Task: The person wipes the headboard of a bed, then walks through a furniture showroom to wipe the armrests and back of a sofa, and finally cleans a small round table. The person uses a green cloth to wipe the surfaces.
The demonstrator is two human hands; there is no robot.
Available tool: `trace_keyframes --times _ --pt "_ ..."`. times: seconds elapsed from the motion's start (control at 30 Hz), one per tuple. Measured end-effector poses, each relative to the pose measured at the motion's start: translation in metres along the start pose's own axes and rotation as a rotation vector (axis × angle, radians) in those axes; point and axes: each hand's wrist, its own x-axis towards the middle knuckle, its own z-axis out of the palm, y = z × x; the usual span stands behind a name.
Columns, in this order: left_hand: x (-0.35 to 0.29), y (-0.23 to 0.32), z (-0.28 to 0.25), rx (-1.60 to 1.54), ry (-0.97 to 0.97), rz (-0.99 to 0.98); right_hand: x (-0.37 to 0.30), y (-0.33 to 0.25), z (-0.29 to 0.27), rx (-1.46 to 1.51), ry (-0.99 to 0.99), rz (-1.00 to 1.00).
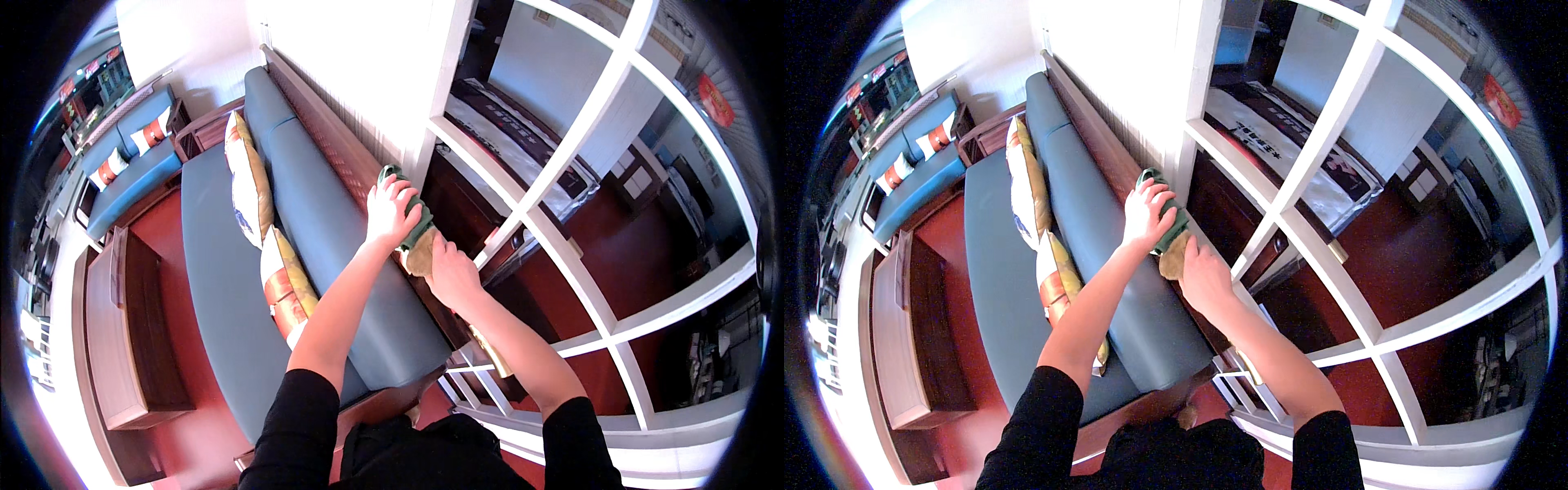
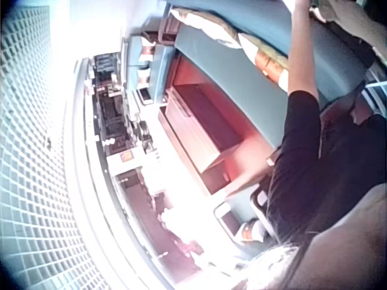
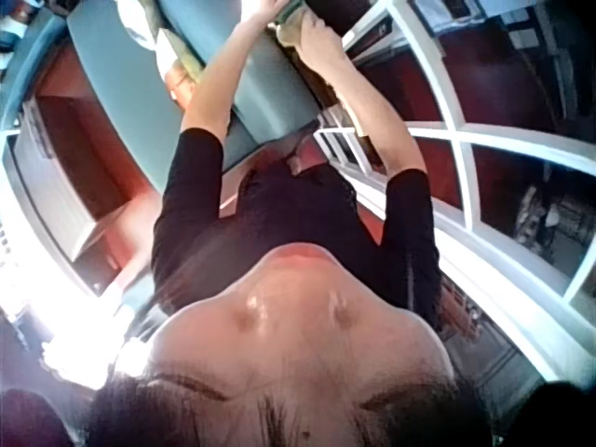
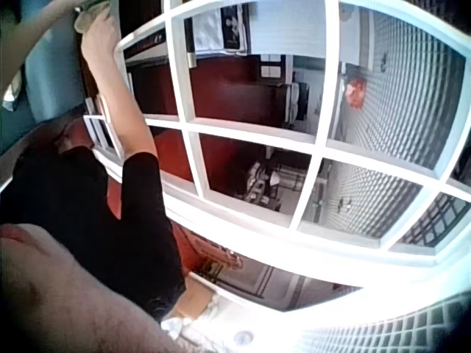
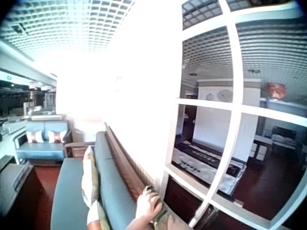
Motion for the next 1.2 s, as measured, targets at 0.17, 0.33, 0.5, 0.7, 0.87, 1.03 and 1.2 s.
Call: trace_keyframes --times 0.17,0.33,0.5,0.7,0.87,1.03,1.2 --pt "0.013 -0.024 0.019 0.034 -0.051 -0.083 0.06 -0.003 0.013 0.044 -0.006 0.066" --pt "0.028 -0.065 0.024 0.072 -0.067 -0.128 0.11 -0.026 0.008 0.081 -0.024 0.123" --pt "0.027 -0.084 0.024 0.152 -0.062 -0.107 0.132 -0.036 0.006 0.141 -0.078 0.115" --pt "0.039 -0.079 0.021 0.165 -0.225 -0.19 0.134 -0.026 0.012 0.164 -0.071 0.103" --pt "0.029 -0.052 0.013 0.051 -0.193 -0.076 0.111 -0.008 0.024 0.243 0.007 0.113" --pt "-0.002 0.003 -0.01 0.133 -0.23 0.018 0.055 0.004 0.011 0.299 -0.088 0.084" --pt "-0.04 0.064 -0.009 0.118 -0.276 0.035 -0.009 0.018 -0.003 0.117 -0.124 0.112"
